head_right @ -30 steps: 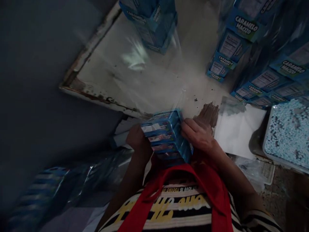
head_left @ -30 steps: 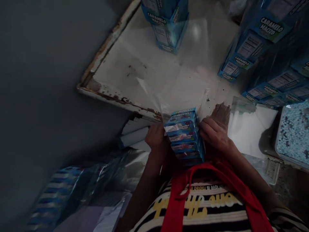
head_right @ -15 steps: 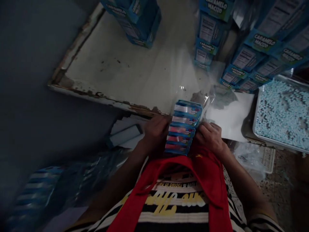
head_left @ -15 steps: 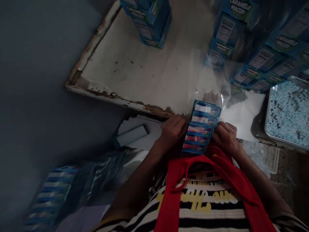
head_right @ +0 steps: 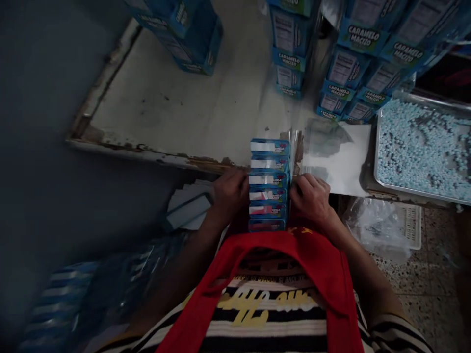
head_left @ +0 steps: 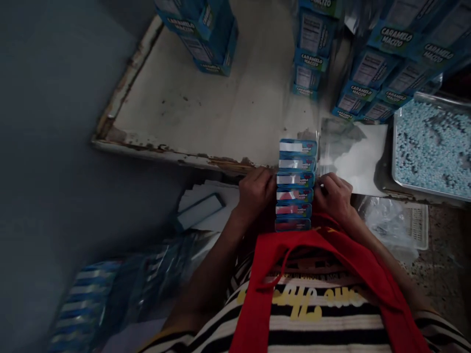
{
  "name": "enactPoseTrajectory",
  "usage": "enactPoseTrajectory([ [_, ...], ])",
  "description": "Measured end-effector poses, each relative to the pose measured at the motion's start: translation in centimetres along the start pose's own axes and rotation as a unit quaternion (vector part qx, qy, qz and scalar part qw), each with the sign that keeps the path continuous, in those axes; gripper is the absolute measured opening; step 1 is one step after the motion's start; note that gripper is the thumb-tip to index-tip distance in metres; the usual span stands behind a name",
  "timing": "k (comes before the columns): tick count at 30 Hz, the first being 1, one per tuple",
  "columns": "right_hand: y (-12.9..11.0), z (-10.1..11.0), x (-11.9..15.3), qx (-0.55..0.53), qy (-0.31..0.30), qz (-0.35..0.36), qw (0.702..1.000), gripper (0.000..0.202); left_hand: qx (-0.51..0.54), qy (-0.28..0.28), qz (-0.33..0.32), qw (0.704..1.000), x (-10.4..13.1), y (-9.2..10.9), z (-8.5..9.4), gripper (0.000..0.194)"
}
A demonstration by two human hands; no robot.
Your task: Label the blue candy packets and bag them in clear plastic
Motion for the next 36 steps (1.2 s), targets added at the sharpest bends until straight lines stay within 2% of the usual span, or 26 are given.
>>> enactPoseTrajectory([
  [3,0.3,-0.2,0.1,-0.018,0.053,-0.008,0.998,0.004,0.003,0.054,0.010,0.998,0.4,0.3,0.2,0.017],
  [6,0.0,-0.1,0.1,-0.012,0.098,0.047,0.994,0.009,-0.011,0.112,-0.005,0.994,1.0,0.3,1.4,0.008],
  [8,-0.2,0.2,-0.4,-0.011,0.099,0.078,0.992,0.011,-0.011,0.112,-0.022,0.993,1.2,0.2,2.1,0.007],
  [12,-0.4,1.0,-1.7,-0.023,0.063,0.111,0.992,0.009,0.026,0.092,-0.054,0.994,0.7,0.3,3.4,0.011],
  [15,-0.5,1.4,-2.2,-0.074,0.013,0.083,0.994,0.011,0.055,0.078,-0.052,0.994,0.0,0.5,3.9,0.009],
  [18,-0.4,1.3,-2.0,-0.143,-0.032,0.008,0.989,0.007,0.089,0.056,-0.009,0.994,-1.0,0.4,3.9,0.011],
  [21,-0.5,1.0,-1.9,-0.145,0.000,-0.030,0.989,0.008,0.094,0.042,0.029,0.994,-1.9,0.4,3.8,0.020],
  [23,-0.7,0.9,-1.9,-0.116,0.042,-0.006,0.992,0.011,0.076,0.052,0.004,0.996,-2.4,0.9,4.2,0.015],
  [26,-1.2,0.7,-1.9,-0.064,0.069,0.041,0.995,0.012,0.015,0.069,-0.080,0.994,-2.2,2.0,5.2,0.003],
  [30,-2.1,1.0,-1.4,-0.033,0.047,0.086,0.995,0.009,-0.034,0.077,-0.160,0.983,-0.7,2.8,6.1,0.016],
  [33,-2.4,1.2,-1.6,-0.037,0.024,0.103,0.994,0.008,-0.035,0.093,-0.185,0.978,-0.4,2.8,6.5,0.021],
  [36,-1.9,1.2,-2.4,-0.020,0.026,0.096,0.995,0.012,-0.044,0.079,-0.177,0.980,-1.7,2.6,6.5,0.019],
])
Point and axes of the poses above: each hand's wrist, its own x-axis away from the middle knuckle, its own z-axis out of the back of the hand, y = z × x, the point moved 4 cm from there along -x, towards the middle knuckle, and after that the axes turned 5 degrees about -x, right-handed, at the moved point
